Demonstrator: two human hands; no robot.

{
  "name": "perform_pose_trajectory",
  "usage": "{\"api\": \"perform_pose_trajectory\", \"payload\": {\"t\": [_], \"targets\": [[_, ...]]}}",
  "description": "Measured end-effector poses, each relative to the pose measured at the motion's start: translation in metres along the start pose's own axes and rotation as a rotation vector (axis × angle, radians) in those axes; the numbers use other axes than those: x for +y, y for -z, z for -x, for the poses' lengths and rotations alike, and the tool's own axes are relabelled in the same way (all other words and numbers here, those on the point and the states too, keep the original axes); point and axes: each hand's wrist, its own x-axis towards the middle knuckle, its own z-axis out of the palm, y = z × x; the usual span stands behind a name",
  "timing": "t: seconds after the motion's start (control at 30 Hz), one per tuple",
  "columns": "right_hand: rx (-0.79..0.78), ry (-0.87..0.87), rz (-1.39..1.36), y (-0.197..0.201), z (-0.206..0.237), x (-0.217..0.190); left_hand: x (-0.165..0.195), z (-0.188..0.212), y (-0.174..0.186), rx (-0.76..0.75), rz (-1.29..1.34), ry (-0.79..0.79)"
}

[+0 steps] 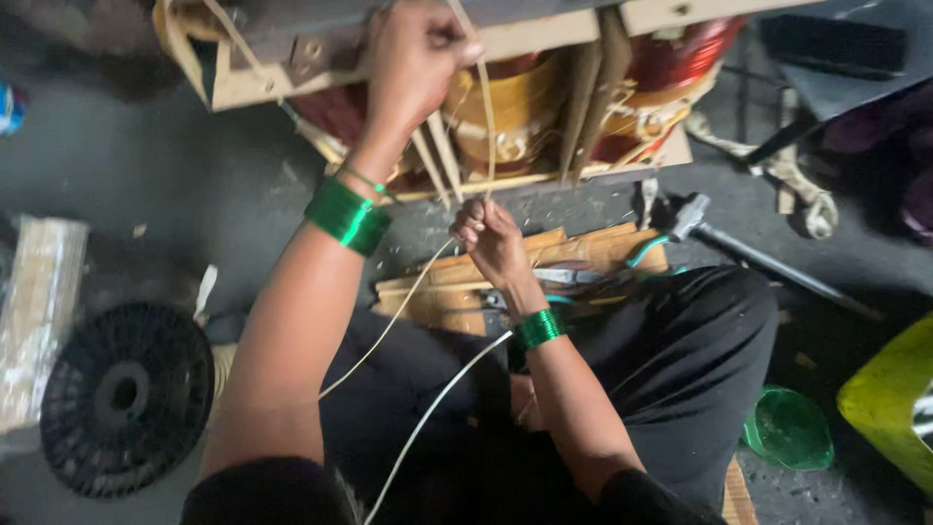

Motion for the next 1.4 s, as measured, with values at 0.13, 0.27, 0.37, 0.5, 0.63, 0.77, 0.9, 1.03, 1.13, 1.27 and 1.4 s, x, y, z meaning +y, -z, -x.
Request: {"api": "perform_pose_trajectory", "payload": {"t": [0.13,0.27,0.37,0.5,0.63,0.77,0.9,1.03,1.13,1.27,1.4], "targets": [[0.207,0.048,0.057,0.025,0.005,0.026,-0.003,0.004,0.0,0.061,0.086,-0.026],[0.319,0.06,-0.016,0.033,-0.017,0.024,0.002,0.008,0.002,0.025,0.083,0.001],[0.509,0.028,0.011,0.028,-0.027,0.017,0.011,0.012,0.006,0.039,0.046,-0.004],[0.515,0.031,0.036,0.021,-0.035,0.013,0.018,0.014,0.01,-0.003,0.151,0.014],[0.469,0.031,0.005,0.016,-0.032,0.011,0.026,0.022,0.009,0.041,0.196,-0.005],[0.405,0.022,0.002,0.014,-0.022,0.013,0.037,0.072,0.008,0.349,-0.063,-0.114],[0.339,-0.011,0.003,0.022,-0.004,0.014,0.035,0.197,-0.006,0.361,-0.102,0.028],[0.265,-0.042,0.032,0.031,0.016,0.021,0.0,0.3,-0.015,-0.007,-0.052,0.365],[0.2,-0.077,0.083,0.023,0.031,0.037,-0.013,0.351,-0.011,0.002,0.228,0.495],[-0.004,-0.158,0.728,0.016,0.037,0.032,-0.015,0.38,0.016,0.16,0.601,0.728],[-0.1,-0.161,1.782,0.038,0.067,-0.018,0.003,0.4,0.053,0.32,0.736,0.751]]}}
